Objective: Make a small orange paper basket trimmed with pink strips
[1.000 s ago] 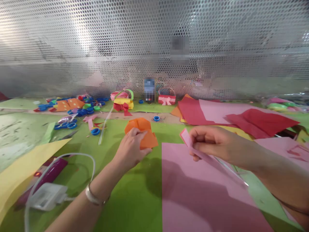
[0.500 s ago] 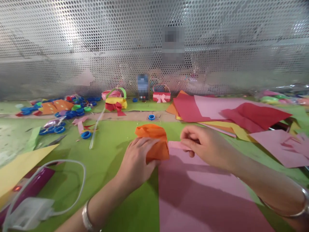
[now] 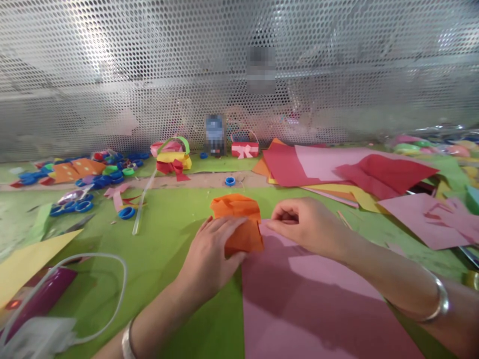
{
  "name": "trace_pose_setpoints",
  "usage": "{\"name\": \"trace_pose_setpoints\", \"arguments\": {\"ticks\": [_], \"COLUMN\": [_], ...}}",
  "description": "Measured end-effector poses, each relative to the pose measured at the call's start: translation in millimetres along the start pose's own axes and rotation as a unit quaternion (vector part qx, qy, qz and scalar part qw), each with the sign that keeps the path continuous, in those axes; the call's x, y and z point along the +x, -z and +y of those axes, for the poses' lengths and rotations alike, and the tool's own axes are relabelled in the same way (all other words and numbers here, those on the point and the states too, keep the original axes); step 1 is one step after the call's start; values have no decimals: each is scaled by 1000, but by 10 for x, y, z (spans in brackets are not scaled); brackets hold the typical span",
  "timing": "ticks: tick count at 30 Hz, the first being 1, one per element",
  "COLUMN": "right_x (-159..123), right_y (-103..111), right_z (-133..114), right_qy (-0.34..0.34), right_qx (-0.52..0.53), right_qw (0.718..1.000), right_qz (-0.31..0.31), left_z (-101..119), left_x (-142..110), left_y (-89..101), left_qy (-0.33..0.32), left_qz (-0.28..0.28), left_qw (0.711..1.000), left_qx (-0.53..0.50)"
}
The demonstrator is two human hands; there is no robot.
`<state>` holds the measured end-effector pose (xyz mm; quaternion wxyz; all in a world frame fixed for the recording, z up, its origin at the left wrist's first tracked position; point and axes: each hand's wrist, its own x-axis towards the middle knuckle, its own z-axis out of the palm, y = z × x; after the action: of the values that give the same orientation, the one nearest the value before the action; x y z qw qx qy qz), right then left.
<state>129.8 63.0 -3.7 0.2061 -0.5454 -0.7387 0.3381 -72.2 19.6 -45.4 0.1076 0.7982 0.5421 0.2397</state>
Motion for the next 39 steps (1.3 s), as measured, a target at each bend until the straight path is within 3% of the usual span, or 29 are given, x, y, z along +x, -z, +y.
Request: {"name": "trace_pose_setpoints", "arguments": {"ticks": [9, 20, 39], "right_x": [-43, -27, -3], "right_y": [-59, -54, -119], "right_z": [-56, -52, -19], "right_qy": [-13, -22, 4], "right_qx": [-27, 9, 1], "right_qw": [999, 999, 999], "right_qz": [18, -30, -49], "left_z": [56, 93, 112], "left_x": [-13, -5, 1], "left_y": [15, 2, 0], "left_qy": [-11, -17, -5], "left_qz": [19, 5, 1], "left_qw": [999, 999, 1000], "left_qx": [43, 47, 30]}}
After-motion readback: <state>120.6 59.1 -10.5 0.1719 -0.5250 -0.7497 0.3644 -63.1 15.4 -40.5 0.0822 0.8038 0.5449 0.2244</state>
